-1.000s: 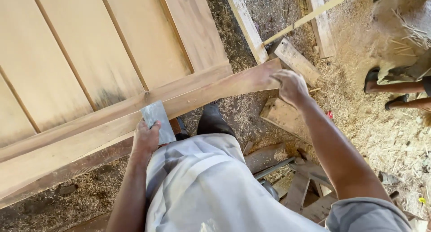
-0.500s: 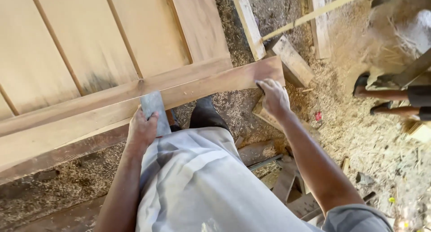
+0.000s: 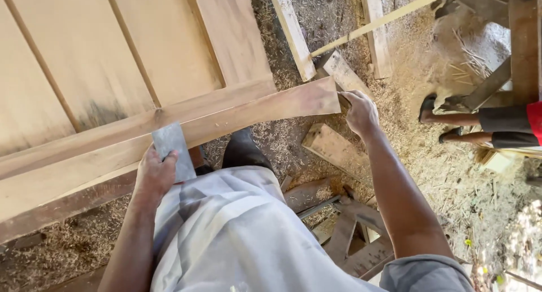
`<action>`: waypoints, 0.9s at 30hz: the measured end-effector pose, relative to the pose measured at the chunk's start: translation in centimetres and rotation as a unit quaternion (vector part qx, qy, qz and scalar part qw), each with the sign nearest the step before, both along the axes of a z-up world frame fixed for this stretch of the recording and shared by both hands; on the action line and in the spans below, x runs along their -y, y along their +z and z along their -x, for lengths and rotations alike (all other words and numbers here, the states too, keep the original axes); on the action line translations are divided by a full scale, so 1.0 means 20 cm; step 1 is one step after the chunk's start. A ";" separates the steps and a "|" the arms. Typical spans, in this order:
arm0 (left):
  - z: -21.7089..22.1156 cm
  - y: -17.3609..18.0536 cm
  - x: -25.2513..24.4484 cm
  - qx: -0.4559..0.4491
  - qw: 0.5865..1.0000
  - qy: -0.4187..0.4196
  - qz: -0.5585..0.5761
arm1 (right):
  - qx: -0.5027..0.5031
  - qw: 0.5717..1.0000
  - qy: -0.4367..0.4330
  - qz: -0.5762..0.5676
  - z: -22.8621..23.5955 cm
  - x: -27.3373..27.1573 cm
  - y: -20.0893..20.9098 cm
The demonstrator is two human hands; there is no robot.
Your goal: Mixing wood putty and applying it to a wooden door, then sanding the surface.
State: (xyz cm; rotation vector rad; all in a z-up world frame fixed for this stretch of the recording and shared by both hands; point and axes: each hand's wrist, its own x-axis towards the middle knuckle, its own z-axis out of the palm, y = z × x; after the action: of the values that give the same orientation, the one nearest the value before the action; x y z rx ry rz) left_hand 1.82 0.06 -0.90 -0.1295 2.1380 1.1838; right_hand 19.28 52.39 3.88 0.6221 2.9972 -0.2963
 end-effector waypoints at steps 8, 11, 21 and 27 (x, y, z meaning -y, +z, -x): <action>0.02 0.02 0.01 0.015 1.000 -0.004 -0.005 | -0.062 0.996 0.029 -0.059 -0.08 0.10 -0.23; 0.03 0.06 -0.01 0.013 1.000 -0.020 0.013 | -0.082 0.987 0.022 -0.136 -0.16 0.28 -0.21; 0.06 -0.04 0.00 -0.019 1.000 -0.006 0.013 | -0.067 0.997 -0.031 0.002 -0.03 0.17 -0.04; 0.04 0.01 -0.02 -0.010 0.999 -0.033 0.025 | -0.036 0.998 -0.050 -0.009 0.06 0.19 -0.30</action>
State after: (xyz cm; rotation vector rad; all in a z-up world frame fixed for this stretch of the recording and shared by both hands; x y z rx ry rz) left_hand 0.93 0.41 -0.73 -0.0678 2.1741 1.0983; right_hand 18.15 48.55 -2.08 0.7819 3.0444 -0.3050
